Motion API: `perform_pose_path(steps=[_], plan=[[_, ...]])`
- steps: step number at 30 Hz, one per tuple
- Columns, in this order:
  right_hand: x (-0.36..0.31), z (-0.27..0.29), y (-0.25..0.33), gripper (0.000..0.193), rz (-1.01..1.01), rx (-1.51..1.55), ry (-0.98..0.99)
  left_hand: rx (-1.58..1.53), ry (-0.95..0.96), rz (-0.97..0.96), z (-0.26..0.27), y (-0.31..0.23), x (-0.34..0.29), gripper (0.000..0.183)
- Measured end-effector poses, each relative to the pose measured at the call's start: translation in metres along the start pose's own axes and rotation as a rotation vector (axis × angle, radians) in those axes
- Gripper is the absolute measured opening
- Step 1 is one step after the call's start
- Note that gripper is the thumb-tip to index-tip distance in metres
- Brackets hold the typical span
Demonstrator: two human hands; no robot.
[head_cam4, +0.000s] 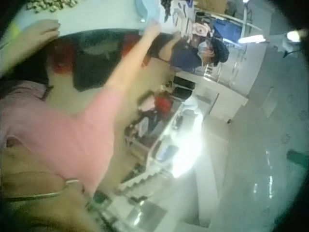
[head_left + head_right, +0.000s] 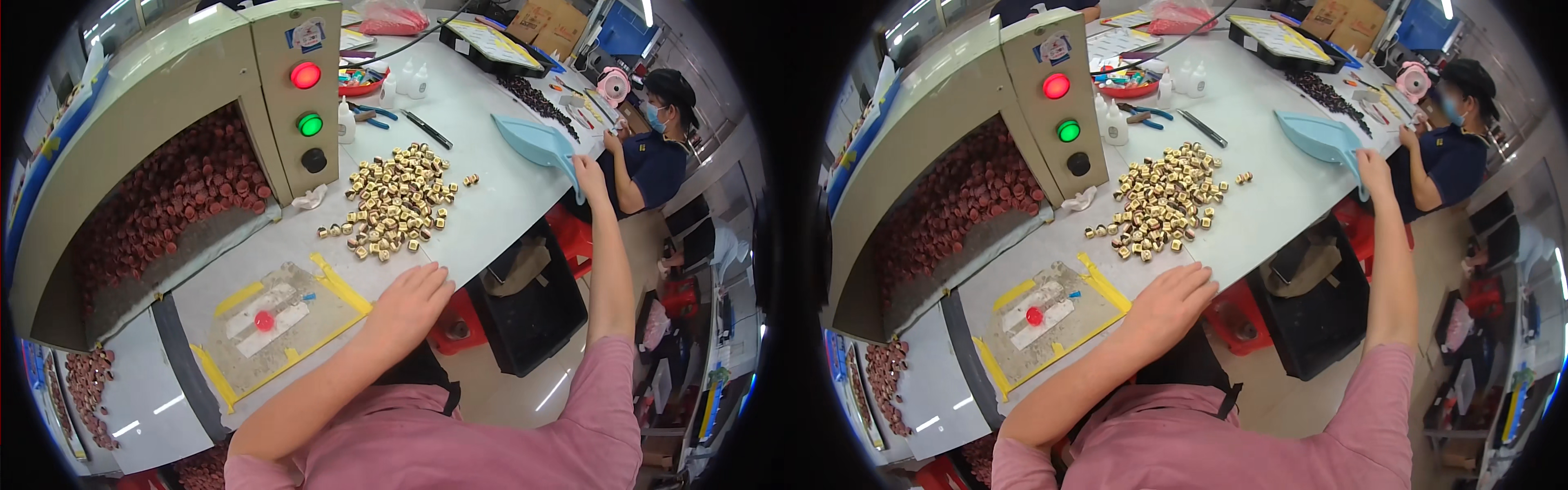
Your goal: The person dumps pieces onto a work table using a dustpan, dispenses liquid from a bottle into a cap, and repeatedly fits individual pieces together with pink components by hand.
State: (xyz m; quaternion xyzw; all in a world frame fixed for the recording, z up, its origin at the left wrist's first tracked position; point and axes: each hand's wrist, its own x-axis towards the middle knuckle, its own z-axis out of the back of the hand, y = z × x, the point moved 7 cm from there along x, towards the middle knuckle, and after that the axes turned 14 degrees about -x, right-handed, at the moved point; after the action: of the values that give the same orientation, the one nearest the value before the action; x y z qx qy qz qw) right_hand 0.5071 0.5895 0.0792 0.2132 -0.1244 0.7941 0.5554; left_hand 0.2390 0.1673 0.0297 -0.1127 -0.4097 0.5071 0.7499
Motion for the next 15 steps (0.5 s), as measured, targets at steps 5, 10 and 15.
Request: perform_pose_path(steps=[5, 10, 15], plan=[[-0.036, 0.071, 0.173, 0.027, 0.204, 0.385, -0.233, 0.130, 0.160, -0.005, 0.021, -0.013, -0.025, 0.046], [-0.084, -0.022, 0.262, 0.039, 0.232, 0.571, 0.146, 0.070, 0.200, 0.004, 0.024, -0.004, -0.019, 0.047], [-0.097, -0.010, 0.320, 0.038, 0.290, 0.682, 0.223, -0.007, 0.198, 0.038, 0.025, 0.001, -0.019, 0.045]])
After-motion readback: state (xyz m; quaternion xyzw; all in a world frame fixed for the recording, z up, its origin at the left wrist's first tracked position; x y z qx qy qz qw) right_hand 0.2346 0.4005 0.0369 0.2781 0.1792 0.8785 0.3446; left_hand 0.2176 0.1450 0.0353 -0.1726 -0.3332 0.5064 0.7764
